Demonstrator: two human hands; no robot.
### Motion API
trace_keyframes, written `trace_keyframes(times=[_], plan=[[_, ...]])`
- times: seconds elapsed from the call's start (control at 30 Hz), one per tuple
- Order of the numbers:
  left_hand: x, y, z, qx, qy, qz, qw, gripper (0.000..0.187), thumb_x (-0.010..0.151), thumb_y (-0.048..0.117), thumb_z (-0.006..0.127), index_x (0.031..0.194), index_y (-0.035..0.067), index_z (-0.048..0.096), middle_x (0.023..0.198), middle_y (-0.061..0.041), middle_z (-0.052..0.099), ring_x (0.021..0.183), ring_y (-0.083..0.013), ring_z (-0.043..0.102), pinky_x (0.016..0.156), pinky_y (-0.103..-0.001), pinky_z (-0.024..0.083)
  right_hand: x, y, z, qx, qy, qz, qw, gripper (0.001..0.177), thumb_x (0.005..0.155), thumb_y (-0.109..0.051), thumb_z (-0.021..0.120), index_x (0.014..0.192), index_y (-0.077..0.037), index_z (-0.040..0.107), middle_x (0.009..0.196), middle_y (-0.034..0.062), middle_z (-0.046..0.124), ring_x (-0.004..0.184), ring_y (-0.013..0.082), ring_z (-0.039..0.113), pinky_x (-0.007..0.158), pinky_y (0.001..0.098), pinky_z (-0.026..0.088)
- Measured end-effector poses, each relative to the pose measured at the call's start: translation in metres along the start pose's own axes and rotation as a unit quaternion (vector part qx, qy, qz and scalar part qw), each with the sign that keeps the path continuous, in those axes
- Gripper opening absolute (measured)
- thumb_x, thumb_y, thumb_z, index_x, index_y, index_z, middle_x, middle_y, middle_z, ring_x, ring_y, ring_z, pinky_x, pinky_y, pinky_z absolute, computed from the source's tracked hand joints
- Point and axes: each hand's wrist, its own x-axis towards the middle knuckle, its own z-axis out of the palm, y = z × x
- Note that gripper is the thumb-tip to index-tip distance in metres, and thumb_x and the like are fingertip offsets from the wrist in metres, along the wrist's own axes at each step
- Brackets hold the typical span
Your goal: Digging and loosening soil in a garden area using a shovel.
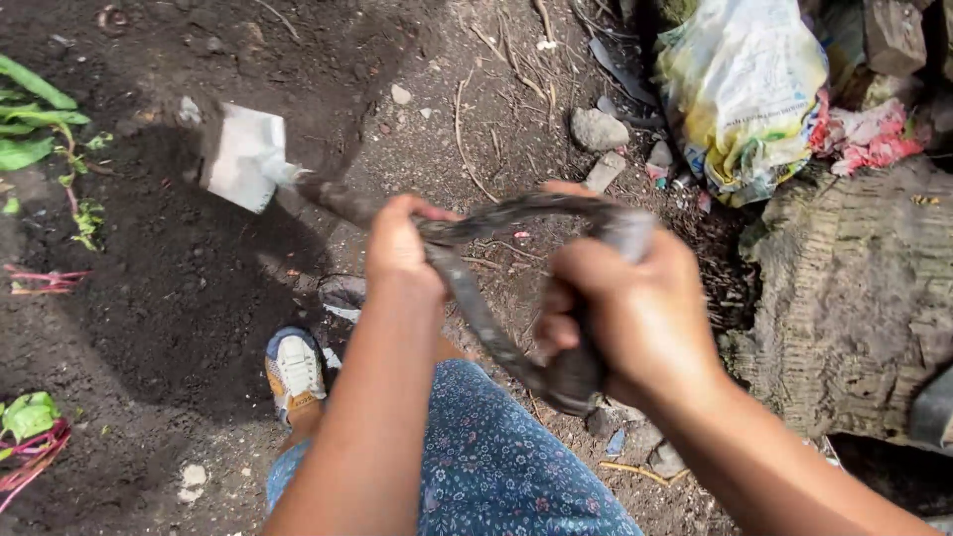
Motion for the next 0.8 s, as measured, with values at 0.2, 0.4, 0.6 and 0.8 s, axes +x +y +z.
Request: trace_keyframes(times=[0.2, 0.4, 0.6, 0.8], plan=[[-0.010, -0.054, 0.009, 0.030, -0.015, -0.075, 0.997, 0.013, 0.081, 0.011, 0.060, 0.091, 0.006, 0.053, 0.078, -0.009, 0.061, 0.070, -0.0271, 0.066, 0.067, -0.045, 0.053, -0.030, -0.024, -0.015, 0.007, 0.010, -0.062, 0.998, 0.024, 0.092, -0.003, 0.058, 0.115, 0.005, 0.056, 0.068, 0.0089, 0.050, 0.048, 0.0197, 0.049, 0.045, 0.0407, 0.048], [0.127, 0.015, -0.096, 0.144, 0.032, -0.079, 0.986, 0.010, 0.082, 0.011, 0.056, 0.082, 0.001, 0.057, 0.087, -0.021, 0.070, 0.072, -0.0326, 0.069, 0.055, -0.046, 0.055, 0.035, 0.066, 0.080, -0.022, 0.113, 0.024, 0.993, 0.028, 0.083, -0.002, 0.059, 0.111, 0.001, 0.060, 0.061, 0.0093, 0.056, 0.042, 0.0198, 0.053, 0.039, 0.0382, 0.045], [0.113, -0.007, -0.143, 0.155, -0.101, 0.035, 0.982, 0.007, 0.071, 0.011, 0.061, 0.077, 0.009, 0.058, 0.075, -0.013, 0.062, 0.057, -0.0317, 0.059, 0.047, -0.046, 0.050, 0.018, 0.098, 0.052, -0.027, -0.003, -0.021, 0.999, 0.049, 0.080, 0.002, 0.055, 0.128, -0.005, 0.054, 0.055, 0.0104, 0.054, 0.037, 0.0204, 0.052, 0.036, 0.0383, 0.045], [0.136, -0.018, -0.146, 0.165, -0.016, -0.016, 0.986, 0.016, 0.077, 0.022, 0.061, 0.076, 0.008, 0.055, 0.074, -0.013, 0.059, 0.060, -0.0277, 0.060, 0.049, -0.047, 0.051, 0.027, 0.113, 0.029, 0.070, -0.041, -0.006, 0.997, 0.054, 0.081, 0.003, 0.054, 0.135, -0.005, 0.049, 0.056, 0.0106, 0.051, 0.037, 0.0204, 0.049, 0.037, 0.0388, 0.044]])
